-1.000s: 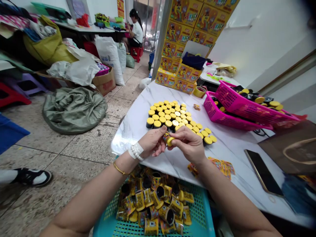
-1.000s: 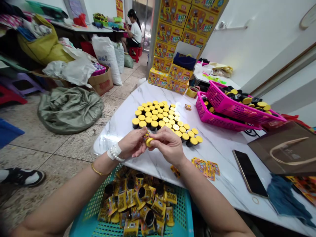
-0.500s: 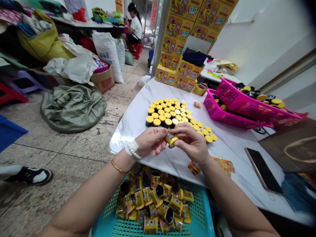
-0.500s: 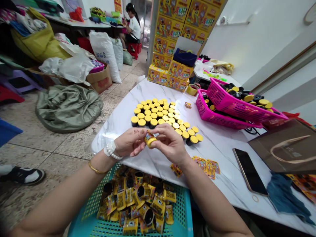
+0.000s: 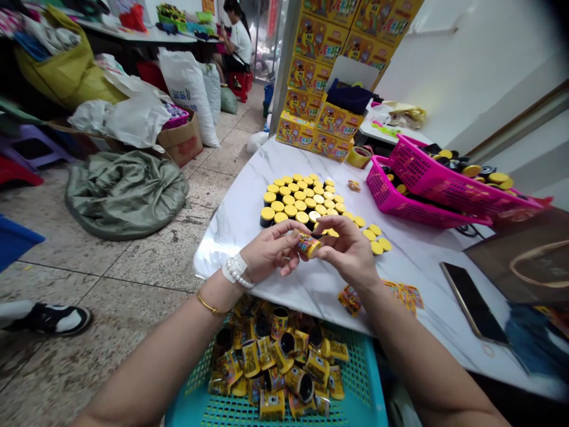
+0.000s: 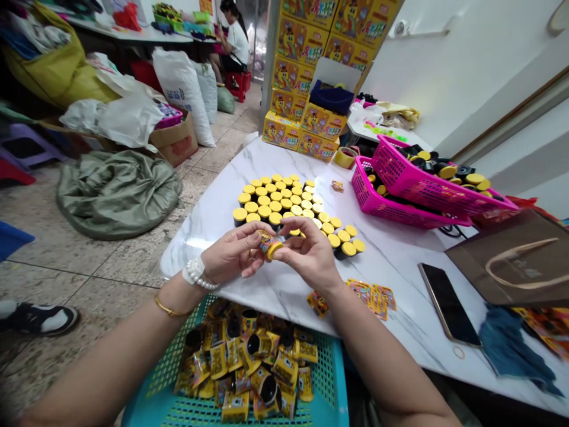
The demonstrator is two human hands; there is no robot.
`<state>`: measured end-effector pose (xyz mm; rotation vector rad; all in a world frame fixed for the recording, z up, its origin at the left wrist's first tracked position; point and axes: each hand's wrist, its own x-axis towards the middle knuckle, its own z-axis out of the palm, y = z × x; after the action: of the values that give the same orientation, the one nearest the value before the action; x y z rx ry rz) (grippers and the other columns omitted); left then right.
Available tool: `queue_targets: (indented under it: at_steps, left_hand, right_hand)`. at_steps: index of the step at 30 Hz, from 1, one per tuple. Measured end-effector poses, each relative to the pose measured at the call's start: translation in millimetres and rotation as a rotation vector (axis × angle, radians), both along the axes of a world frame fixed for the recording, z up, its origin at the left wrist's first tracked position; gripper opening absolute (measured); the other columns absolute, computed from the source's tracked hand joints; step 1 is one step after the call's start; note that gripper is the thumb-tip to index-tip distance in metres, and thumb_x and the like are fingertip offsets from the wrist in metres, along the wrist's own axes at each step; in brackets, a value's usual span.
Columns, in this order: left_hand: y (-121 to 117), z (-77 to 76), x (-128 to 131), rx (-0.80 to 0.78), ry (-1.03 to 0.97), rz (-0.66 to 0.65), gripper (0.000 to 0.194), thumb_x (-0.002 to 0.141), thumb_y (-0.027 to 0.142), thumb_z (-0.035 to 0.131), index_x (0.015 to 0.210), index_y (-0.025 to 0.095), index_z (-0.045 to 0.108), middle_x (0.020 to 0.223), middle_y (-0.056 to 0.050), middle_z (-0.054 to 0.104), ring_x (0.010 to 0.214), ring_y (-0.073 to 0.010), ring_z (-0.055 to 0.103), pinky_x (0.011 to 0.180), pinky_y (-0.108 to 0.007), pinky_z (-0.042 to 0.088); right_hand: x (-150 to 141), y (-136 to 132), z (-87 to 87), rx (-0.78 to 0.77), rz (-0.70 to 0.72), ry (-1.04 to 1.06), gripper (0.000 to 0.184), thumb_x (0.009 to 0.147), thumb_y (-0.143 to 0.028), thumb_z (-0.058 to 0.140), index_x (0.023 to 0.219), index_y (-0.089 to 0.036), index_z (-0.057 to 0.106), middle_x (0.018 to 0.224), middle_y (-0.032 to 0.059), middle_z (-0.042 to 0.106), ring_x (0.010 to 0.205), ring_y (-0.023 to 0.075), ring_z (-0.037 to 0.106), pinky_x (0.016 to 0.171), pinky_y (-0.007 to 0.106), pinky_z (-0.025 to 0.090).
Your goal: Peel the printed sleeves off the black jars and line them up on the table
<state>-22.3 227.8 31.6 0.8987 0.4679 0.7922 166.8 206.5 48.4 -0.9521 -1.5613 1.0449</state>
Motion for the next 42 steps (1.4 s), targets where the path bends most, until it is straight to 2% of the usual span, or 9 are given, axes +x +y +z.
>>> queue_targets:
  at_steps: [2, 8, 15, 20, 28, 31, 35, 39, 42]
  left_hand:
    - [-0.3, -0.4, 1.4, 0.021, -0.004, 0.050, 0.037, 0.079, 0.044, 0.074, 0.102, 0.021, 0.057, 0.076, 0.000, 0.064, 0.050, -0.0094, 0.060, 0.039, -0.018, 0.043]
    - [0.9, -5.7, 5.6, 0.109, 0.111, 0.220, 0.038, 0.080, 0.050, 0.071, 0.091, 0.018, 0.055, 0.071, 0.002, 0.058, 0.046, -0.0067, 0.053, 0.041, -0.019, 0.039]
    - [1.2, -5.8, 9.3, 0.435, 0.338, 0.397, 0.031, 0.083, 0.045, 0.070, 0.089, 0.016, 0.060, 0.062, 0.003, 0.055, 0.052, -0.0079, 0.050, 0.047, -0.019, 0.038]
    - [0.8, -5.0, 10.3, 0.183, 0.156, 0.224, 0.039, 0.085, 0.055, 0.063, 0.086, 0.018, 0.052, 0.061, 0.003, 0.057, 0.040, -0.0058, 0.046, 0.035, -0.016, 0.029]
    - [-5.0, 4.8, 3.3, 0.078, 0.182, -0.279, 0.032, 0.087, 0.048, 0.063, 0.096, 0.020, 0.051, 0.061, -0.001, 0.067, 0.032, -0.0099, 0.052, 0.029, -0.016, 0.034]
    - [-6.1, 2.4, 4.0, 0.097, 0.227, -0.398, 0.044, 0.083, 0.050, 0.069, 0.110, 0.021, 0.051, 0.070, -0.003, 0.070, 0.041, -0.0130, 0.061, 0.036, -0.019, 0.044]
    - [-2.9, -1.6, 7.2, 0.111, 0.260, -0.230, 0.051, 0.081, 0.057, 0.069, 0.109, 0.018, 0.054, 0.072, -0.004, 0.070, 0.044, -0.0108, 0.059, 0.037, -0.018, 0.044]
    - [0.7, -2.5, 9.7, 0.112, 0.286, -0.082, 0.044, 0.081, 0.054, 0.070, 0.099, 0.015, 0.060, 0.066, -0.001, 0.065, 0.043, -0.0076, 0.055, 0.035, -0.015, 0.038]
    - [0.4, -2.8, 11.0, 0.155, 0.304, -0.101, 0.041, 0.079, 0.050, 0.073, 0.096, 0.015, 0.062, 0.067, -0.002, 0.066, 0.044, -0.0075, 0.055, 0.036, -0.015, 0.039]
  right_hand:
    - [-0.3, 1.0, -0.6, 0.000, -0.017, -0.082, 0.048, 0.069, -0.041, 0.086, 0.107, -0.024, 0.063, 0.095, 0.0018, 0.062, 0.069, 0.0130, 0.064, 0.060, 0.028, 0.059]
    - [-3.2, 0.4, -4.3, 0.276, -0.173, -0.289, 0.030, 0.073, -0.031, 0.084, 0.097, -0.023, 0.070, 0.088, 0.0032, 0.066, 0.077, 0.0167, 0.067, 0.067, 0.032, 0.061]
    - [-10.5, 8.8, -2.9, -0.203, -0.058, 0.042, 0.032, 0.068, -0.038, 0.085, 0.084, -0.017, 0.067, 0.070, 0.0011, 0.069, 0.059, 0.0144, 0.068, 0.060, 0.032, 0.060]
    - [-8.9, 6.3, 10.1, -0.202, 0.144, 0.140, 0.041, 0.069, -0.035, 0.084, 0.104, -0.021, 0.069, 0.089, -0.0004, 0.068, 0.063, 0.0115, 0.069, 0.061, 0.028, 0.063]
    - [7.8, -27.7, 16.3, -0.201, 0.332, 0.196, 0.016, 0.075, -0.025, 0.082, 0.085, -0.018, 0.072, 0.097, 0.0024, 0.062, 0.054, 0.0096, 0.068, 0.043, 0.022, 0.058]
    - [19.9, -66.5, 18.6, -0.128, 0.273, 0.009, 0.013, 0.080, -0.024, 0.078, 0.092, -0.021, 0.074, 0.102, 0.0028, 0.059, 0.057, 0.0073, 0.066, 0.046, 0.021, 0.057]
    - [46.1, -105.3, 5.8, 0.086, 0.109, -0.403, 0.028, 0.079, -0.030, 0.080, 0.105, -0.025, 0.075, 0.104, 0.0057, 0.064, 0.067, 0.0104, 0.063, 0.054, 0.023, 0.056]
    - [76.2, -104.5, -18.4, 0.260, -0.313, -0.767, 0.024, 0.087, -0.029, 0.071, 0.110, -0.021, 0.074, 0.097, 0.0093, 0.064, 0.081, 0.0196, 0.062, 0.068, 0.035, 0.054]
    - [84.7, -94.0, -30.0, 0.271, -0.300, -0.905, 0.013, 0.089, -0.027, 0.068, 0.094, -0.018, 0.076, 0.084, 0.0075, 0.063, 0.079, 0.0205, 0.060, 0.069, 0.036, 0.051]
